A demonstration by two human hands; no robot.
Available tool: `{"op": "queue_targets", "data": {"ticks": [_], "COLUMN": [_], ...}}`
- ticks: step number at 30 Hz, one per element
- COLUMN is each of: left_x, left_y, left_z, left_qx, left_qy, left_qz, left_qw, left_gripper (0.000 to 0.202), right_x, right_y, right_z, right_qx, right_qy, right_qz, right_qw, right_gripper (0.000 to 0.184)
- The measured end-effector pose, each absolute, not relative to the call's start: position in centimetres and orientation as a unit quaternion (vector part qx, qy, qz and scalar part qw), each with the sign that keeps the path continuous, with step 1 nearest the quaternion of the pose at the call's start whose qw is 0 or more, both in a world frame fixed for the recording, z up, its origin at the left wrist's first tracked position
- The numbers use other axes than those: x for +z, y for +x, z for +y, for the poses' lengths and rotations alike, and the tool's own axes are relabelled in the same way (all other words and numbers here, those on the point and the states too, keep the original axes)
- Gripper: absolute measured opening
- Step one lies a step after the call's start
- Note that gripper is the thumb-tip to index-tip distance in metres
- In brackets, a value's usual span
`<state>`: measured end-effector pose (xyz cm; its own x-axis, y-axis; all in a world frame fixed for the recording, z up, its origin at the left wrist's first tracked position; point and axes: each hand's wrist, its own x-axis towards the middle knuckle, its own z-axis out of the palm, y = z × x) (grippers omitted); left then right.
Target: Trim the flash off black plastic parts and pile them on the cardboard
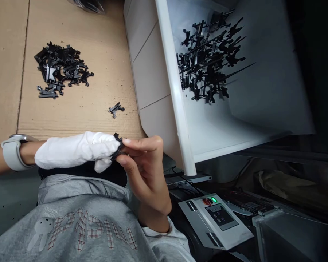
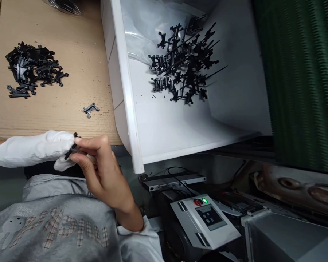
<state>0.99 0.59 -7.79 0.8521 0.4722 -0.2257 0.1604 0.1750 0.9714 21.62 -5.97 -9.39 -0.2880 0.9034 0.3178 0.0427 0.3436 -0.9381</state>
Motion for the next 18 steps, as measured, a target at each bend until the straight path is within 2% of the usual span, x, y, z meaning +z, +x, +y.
{"op": "queue_targets", "data": {"ticks": [12, 18], "left_x": [-7.60, -7.60], "left_y": [1.07, 1.14], "left_z": [0.79, 0.81], "left_qx": [0.105, 0.128], "left_qy": [0.628, 0.620], "left_qz": [0.247, 0.244], "left_qw": [0.730, 0.735], "left_gripper": [0.087, 0.075], "right_x": [-9.58, -9.41], "right_y": [21.51, 21.65], "right_z": [-6.16, -6.32], "right_qx": [0.462, 0.469], "right_qy": [-0.362, -0.379], "right_qz": [-0.647, -0.644], "right_qw": [0.486, 0.471], "right_gripper": [0.051, 0.055]}}
